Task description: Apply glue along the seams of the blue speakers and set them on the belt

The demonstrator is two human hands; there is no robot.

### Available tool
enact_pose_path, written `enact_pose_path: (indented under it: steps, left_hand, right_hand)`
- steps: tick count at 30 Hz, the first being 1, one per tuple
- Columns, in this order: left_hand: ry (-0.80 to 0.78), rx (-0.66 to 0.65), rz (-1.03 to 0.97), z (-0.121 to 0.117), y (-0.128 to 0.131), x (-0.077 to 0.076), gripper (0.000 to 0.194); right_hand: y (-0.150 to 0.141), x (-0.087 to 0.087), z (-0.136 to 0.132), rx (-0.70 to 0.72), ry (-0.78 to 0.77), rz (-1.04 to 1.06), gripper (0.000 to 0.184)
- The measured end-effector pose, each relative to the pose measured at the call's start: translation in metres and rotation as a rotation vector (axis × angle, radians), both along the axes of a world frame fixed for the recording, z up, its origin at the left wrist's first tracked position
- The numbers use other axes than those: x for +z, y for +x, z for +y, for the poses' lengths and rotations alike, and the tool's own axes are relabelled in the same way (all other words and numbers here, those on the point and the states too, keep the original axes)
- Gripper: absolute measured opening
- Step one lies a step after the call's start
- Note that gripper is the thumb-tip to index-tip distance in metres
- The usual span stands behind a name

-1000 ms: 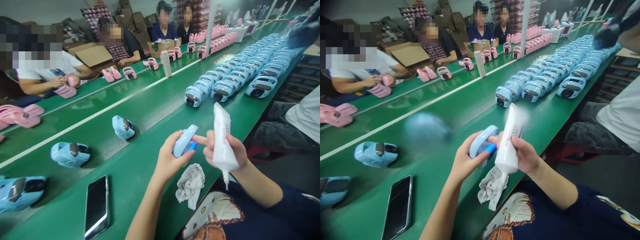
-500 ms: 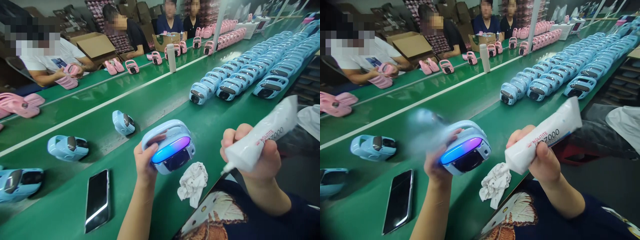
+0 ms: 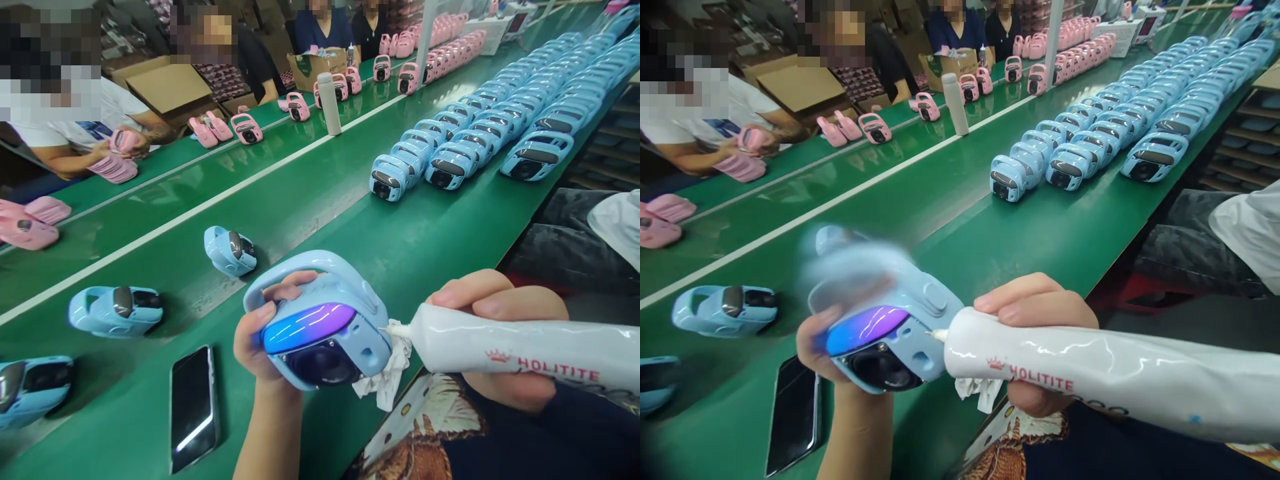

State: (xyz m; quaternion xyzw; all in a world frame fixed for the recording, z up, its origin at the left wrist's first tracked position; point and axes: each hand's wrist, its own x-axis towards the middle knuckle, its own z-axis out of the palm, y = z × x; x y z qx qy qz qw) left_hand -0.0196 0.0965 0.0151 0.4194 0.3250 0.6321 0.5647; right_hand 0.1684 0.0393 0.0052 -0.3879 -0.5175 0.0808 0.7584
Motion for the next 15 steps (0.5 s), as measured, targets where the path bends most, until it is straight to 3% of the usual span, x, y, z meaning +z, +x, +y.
enact_pose_path:
  steps: [3, 9, 15]
  left_hand:
    - [-0.001, -0.028, -0.012, -0.001, -0.002, -0.003, 0.030]
    - [-0.042, -0.067, -0.018, -0.003, -0.006, -0.006, 0.031]
    - [-0.070, -0.041, -0.044, -0.004, -0.001, -0.001, 0.030]
  right_hand:
    - [-0.009, 0.004, 0.004, -0.080, 0.057, 0.012, 0.034]
    - [-0.007, 0.008, 0.003, 0.059, 0.129, -0.101, 0.026]
    - [-0.016, 0.012, 0.000, 0.094, 0.139, 0.108, 0.025]
